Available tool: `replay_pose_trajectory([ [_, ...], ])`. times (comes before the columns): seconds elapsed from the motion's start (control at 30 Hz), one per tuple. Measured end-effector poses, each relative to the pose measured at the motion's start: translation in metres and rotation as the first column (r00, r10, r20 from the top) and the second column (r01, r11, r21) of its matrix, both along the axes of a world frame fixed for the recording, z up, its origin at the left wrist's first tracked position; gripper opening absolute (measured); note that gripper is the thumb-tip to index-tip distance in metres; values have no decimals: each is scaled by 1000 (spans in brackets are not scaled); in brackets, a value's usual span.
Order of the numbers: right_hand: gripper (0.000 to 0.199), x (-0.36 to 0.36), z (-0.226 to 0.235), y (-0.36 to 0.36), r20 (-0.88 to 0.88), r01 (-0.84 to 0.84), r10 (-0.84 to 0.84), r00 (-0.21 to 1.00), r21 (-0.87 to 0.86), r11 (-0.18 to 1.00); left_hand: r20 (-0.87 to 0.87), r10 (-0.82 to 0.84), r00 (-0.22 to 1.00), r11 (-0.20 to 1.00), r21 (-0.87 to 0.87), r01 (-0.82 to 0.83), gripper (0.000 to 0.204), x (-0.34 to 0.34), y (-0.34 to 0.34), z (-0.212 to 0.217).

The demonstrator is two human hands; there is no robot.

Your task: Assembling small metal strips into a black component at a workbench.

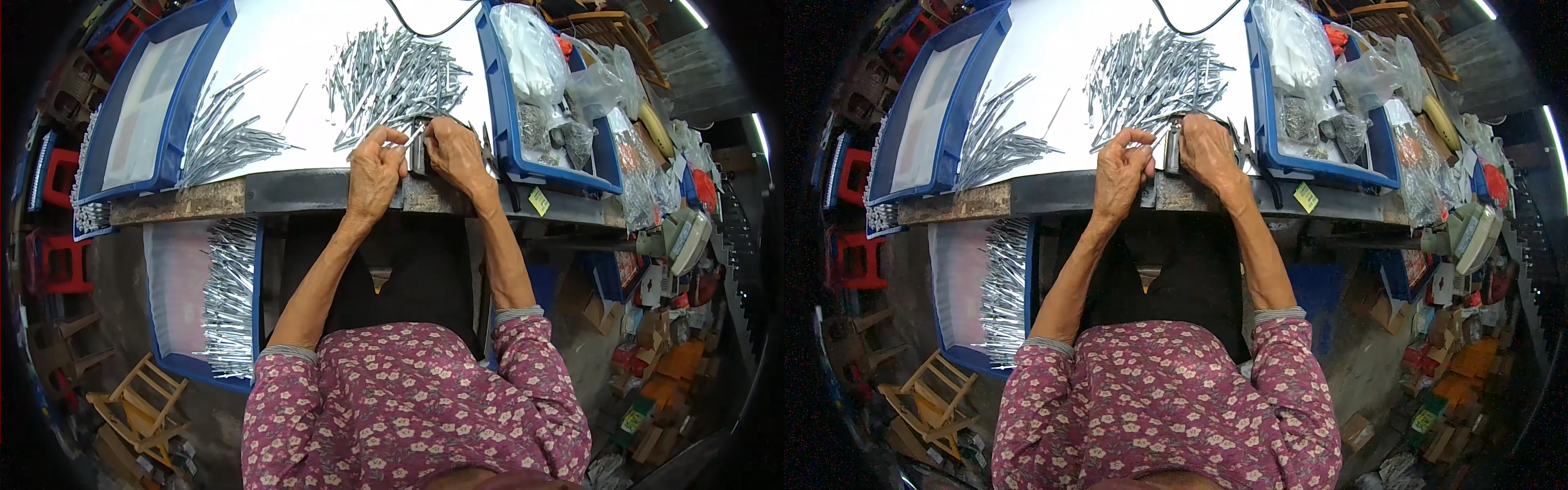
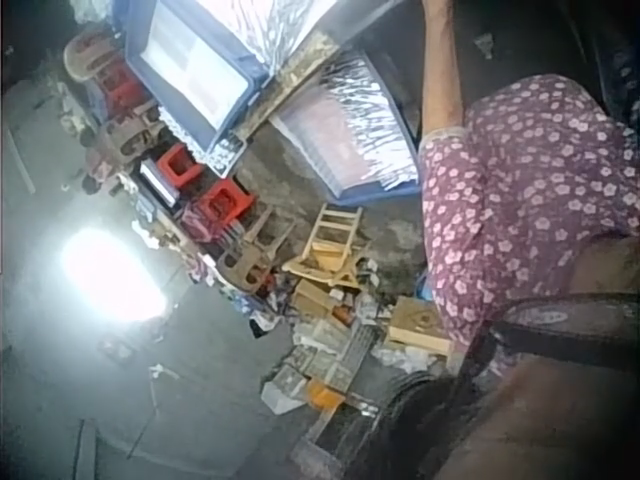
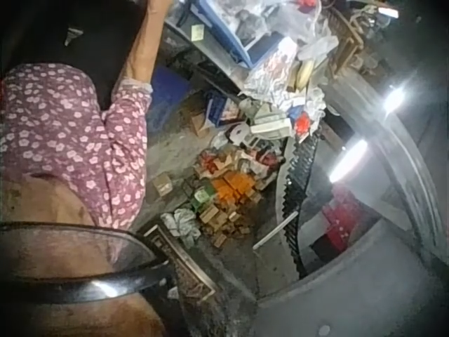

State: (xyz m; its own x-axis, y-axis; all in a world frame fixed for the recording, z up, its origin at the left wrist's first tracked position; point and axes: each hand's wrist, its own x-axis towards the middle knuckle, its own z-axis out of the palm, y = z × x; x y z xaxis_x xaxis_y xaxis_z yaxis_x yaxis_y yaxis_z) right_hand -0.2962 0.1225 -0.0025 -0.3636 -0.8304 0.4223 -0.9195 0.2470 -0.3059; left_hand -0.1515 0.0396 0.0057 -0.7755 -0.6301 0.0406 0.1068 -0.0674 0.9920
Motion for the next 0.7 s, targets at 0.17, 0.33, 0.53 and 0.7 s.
replay_pose_trajectory([
  [0.17,14,-1,-3,2,-35,-63,62,998,-30,998,-55,0,999,997,75,4,11,-2,0,-2],
  [0.33,16,0,-6,4,-78,-101,95,992,-78,992,-47,23,999,989,148,-16,11,-4,2,5],
  [0.53,13,7,3,2,-114,-4,4,994,-2,1000,-86,0,996,976,217,19,13,-7,1,1],
  [0.7,6,19,15,4,189,109,-85,978,-117,987,-86,-3,996,947,319,30,15,-9,1,4],
])
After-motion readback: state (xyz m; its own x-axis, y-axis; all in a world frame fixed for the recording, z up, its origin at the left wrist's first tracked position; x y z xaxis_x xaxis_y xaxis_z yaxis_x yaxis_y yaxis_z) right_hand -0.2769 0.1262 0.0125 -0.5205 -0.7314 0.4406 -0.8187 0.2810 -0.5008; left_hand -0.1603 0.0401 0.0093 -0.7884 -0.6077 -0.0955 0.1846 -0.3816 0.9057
